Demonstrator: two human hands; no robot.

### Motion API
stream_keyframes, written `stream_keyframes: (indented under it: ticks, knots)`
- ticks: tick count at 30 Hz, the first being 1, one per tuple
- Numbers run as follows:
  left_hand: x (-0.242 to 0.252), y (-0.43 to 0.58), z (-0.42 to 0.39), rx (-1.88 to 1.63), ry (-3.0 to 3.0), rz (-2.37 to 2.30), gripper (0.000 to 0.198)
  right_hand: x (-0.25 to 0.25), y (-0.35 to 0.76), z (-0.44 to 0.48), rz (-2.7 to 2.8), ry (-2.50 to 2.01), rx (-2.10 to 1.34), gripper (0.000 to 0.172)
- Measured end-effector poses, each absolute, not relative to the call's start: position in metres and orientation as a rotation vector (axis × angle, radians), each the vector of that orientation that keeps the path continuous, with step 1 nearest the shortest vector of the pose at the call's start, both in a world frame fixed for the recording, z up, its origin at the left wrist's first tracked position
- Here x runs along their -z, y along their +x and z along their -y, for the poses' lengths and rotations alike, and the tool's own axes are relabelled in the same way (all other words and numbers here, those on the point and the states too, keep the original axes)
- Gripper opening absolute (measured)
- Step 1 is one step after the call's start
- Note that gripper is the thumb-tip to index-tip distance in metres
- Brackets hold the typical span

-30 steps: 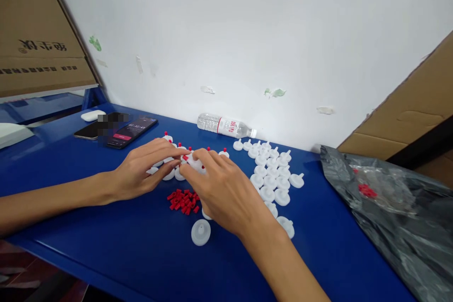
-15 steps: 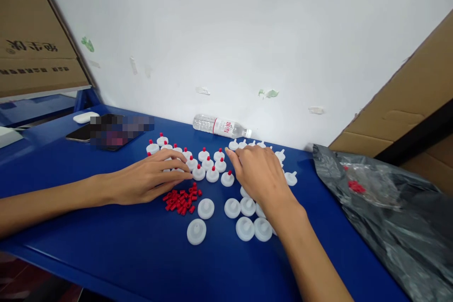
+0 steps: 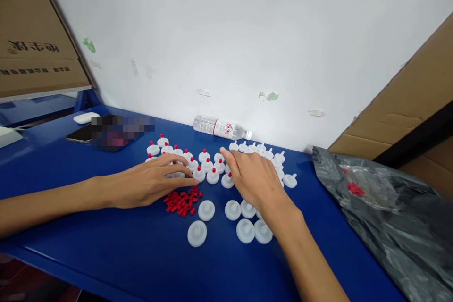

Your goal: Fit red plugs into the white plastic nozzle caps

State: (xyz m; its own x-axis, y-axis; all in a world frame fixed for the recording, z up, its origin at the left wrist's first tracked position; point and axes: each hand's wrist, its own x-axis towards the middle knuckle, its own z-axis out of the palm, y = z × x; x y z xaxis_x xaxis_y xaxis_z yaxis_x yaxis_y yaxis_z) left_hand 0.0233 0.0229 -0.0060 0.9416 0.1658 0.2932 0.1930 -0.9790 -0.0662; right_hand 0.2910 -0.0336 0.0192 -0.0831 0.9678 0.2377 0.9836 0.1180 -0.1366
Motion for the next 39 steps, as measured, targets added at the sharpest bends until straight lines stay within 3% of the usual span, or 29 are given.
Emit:
stream_keyframes:
  ticks: [7, 19, 39]
  knots:
    - [0.009, 0.021, -0.025, 0.364, -2.992, 0.276, 0.047, -0.02, 0.302, 0.028, 2.055, -1.958, 0.275, 0.057]
    - [0.013, 0.019, -0.032, 0.496, -3.091, 0.266, 0.019, 0.007, 0.322, 0.016, 2.066, -2.034, 0.186, 0.065]
    - [0.011, 0.018, -0.032, 0.502, -3.14, 0.306, 0.015, 0.014, 0.323, 0.015, 2.114, -1.902, 0.118, 0.059]
